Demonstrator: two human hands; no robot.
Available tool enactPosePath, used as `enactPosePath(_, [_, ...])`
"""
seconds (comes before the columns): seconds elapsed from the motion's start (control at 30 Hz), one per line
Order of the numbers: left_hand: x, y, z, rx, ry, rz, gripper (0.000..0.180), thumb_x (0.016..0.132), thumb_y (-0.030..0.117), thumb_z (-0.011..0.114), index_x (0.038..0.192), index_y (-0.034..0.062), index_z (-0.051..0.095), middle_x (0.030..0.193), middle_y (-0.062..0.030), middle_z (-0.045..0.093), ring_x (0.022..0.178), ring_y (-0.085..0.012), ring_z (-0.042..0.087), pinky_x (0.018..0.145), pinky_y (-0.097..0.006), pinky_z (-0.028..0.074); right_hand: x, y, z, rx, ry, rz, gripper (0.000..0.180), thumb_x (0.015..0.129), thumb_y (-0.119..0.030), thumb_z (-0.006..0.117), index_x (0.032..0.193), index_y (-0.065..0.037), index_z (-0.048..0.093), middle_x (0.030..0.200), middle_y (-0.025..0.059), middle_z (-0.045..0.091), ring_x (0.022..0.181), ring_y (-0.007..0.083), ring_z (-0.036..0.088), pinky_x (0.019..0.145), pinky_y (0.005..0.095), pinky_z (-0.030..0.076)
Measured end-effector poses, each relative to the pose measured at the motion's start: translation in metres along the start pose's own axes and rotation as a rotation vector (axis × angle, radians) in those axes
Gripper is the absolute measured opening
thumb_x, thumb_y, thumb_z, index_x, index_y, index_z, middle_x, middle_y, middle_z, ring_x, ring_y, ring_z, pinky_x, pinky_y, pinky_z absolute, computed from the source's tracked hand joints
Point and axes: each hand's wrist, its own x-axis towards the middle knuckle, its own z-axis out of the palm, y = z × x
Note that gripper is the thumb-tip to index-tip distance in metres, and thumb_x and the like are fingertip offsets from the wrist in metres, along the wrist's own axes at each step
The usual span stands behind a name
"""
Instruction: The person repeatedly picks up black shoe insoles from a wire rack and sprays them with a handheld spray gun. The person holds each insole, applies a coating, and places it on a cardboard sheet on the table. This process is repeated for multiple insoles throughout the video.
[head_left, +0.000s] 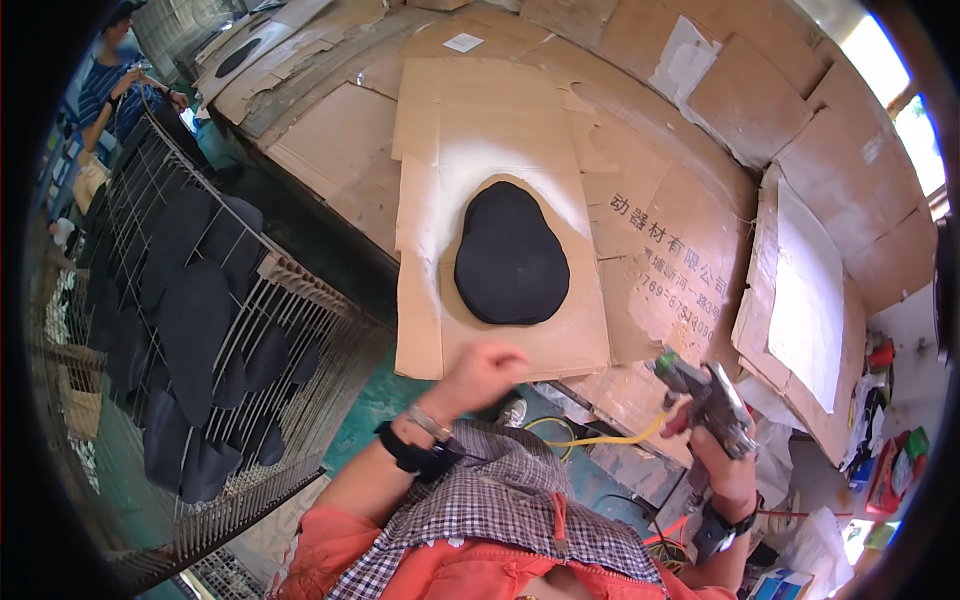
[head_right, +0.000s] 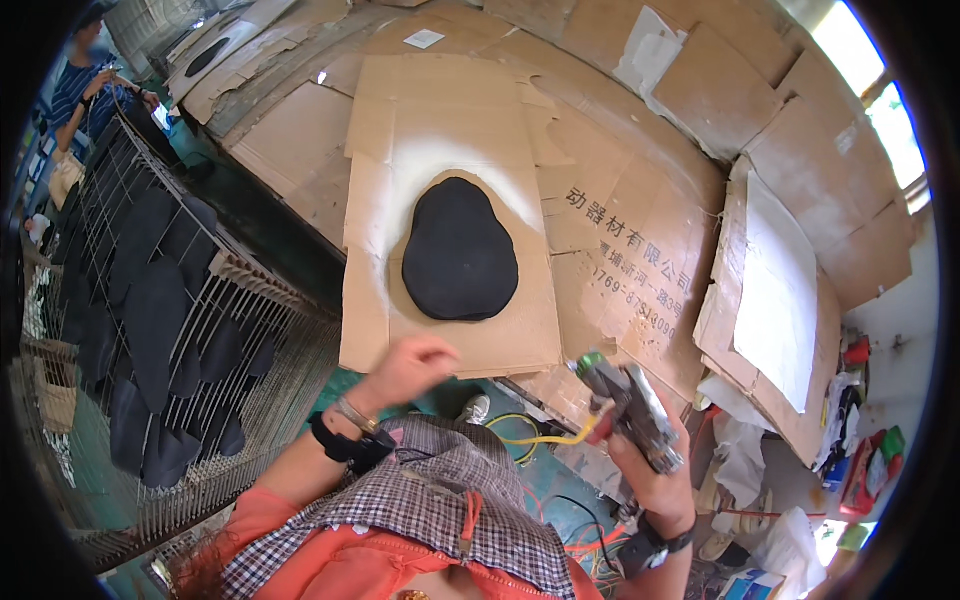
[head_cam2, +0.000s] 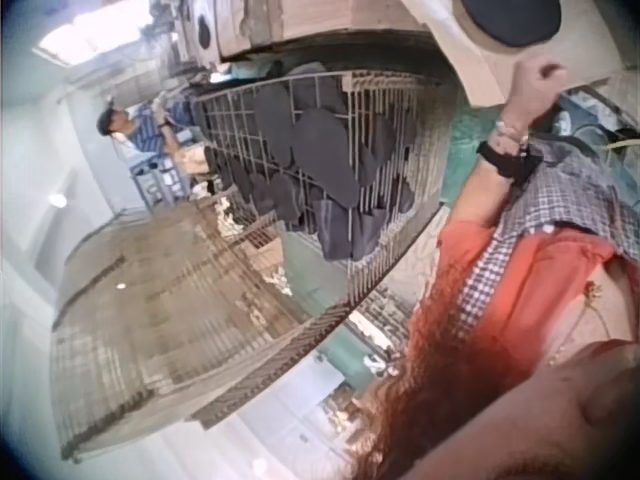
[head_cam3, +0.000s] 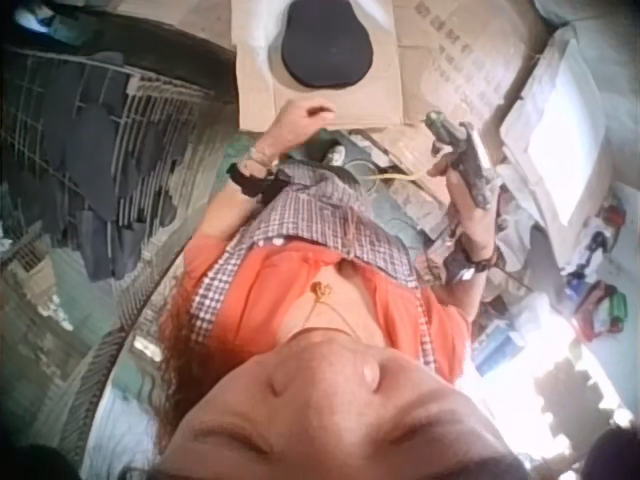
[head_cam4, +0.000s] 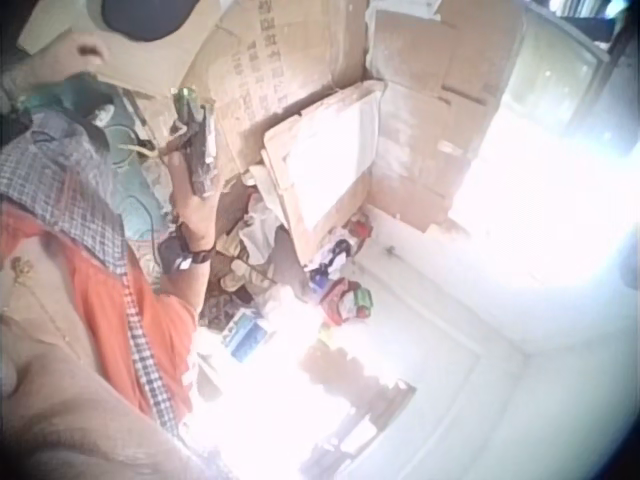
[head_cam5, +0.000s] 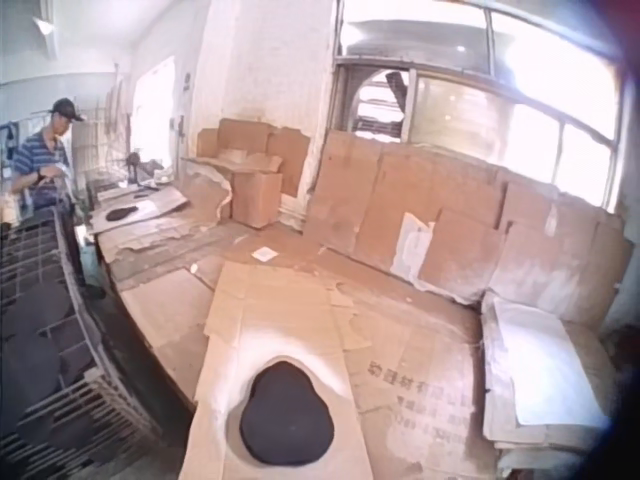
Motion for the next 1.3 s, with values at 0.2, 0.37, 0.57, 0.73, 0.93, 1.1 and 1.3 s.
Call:
enactPosePath(0.2, [0.008,0.082,0.110,-0.264,-0.701,0.310,0.023,0.086,0.014,0.062,0.102,-0.0020,0.060,0.080,-0.0057,0.061,0.073,-0.0138,0.057,0.067,-0.030,0.048,0.022,0.015,0.027,0.028,-0.027,-0.019,0.053,0.086,-0.018,0.066,0.130,0.002,0.042,0.093,0.0089,0.061,0.084,0.0171,0.060,0.076,0.0309,0.049])
enactPosePath(0.37, [0.013,0.069,0.117,-0.472,-0.927,0.065,0.016,0.089,0.017,0.062,0.090,0.0010,0.059,0.082,-0.0047,0.060,0.081,-0.0128,0.058,0.073,-0.029,0.047,0.022,0.019,0.033,0.165,0.018,0.004,0.040,0.086,-0.022,0.066,0.114,0.003,0.053,0.092,0.0091,0.062,0.084,0.0182,0.061,0.076,0.0315,0.050])
enactPosePath(0.57, [0.008,0.063,0.128,-0.448,-0.790,0.134,0.022,0.084,0.020,0.068,0.085,0.0011,0.058,0.079,-0.0042,0.058,0.075,-0.0126,0.057,0.070,-0.028,0.047,0.021,0.021,0.035,0.222,0.051,0.014,0.037,0.086,-0.022,0.066,0.111,0.003,0.054,0.091,0.0096,0.062,0.082,0.0187,0.061,0.075,0.0320,0.051])
enactPosePath(0.73, [0.012,0.066,0.132,-0.385,-0.717,0.197,0.023,0.079,0.021,0.070,0.087,0.0011,0.059,0.076,-0.0048,0.059,0.070,-0.0138,0.057,0.064,-0.028,0.047,0.020,0.020,0.029,0.132,0.066,0.051,0.046,0.085,-0.016,0.066,0.123,0.002,0.046,0.090,0.0082,0.061,0.081,0.0165,0.061,0.073,0.0290,0.050])
enactPosePath(0.93, [0.012,0.063,0.137,-0.376,-0.846,0.202,0.022,0.079,0.020,0.068,0.090,0.0021,0.064,0.075,-0.0064,0.062,0.068,-0.0159,0.058,0.063,-0.031,0.047,0.011,0.023,0.020,0.070,0.030,0.043,0.051,0.085,-0.015,0.066,0.128,0.001,0.043,0.090,0.0070,0.061,0.081,0.0147,0.060,0.072,0.0278,0.049])
enactPosePath(1.1, [0.012,0.059,0.149,-0.291,-0.836,0.327,0.017,0.084,0.018,0.067,0.086,0.0017,0.064,0.077,-0.0052,0.064,0.073,-0.0148,0.062,0.066,-0.029,0.050,0.010,0.026,0.022,0.083,0.029,-0.006,0.055,0.085,-0.018,0.068,0.130,0.001,0.043,0.090,0.0073,0.061,0.080,0.0147,0.060,0.074,0.0289,0.048])
enactPosePath(1.3, [0.004,0.062,0.152,-0.388,-0.717,0.233,0.017,0.081,0.018,0.068,0.085,0.0022,0.064,0.070,-0.0046,0.061,0.064,-0.0115,0.057,0.062,-0.027,0.047,0.005,0.021,0.024,0.050,0.162,-0.030,0.041,0.085,-0.029,0.066,0.108,0.003,0.055,0.084,0.0095,0.061,0.075,0.0180,0.061,0.070,0.0316,0.049])
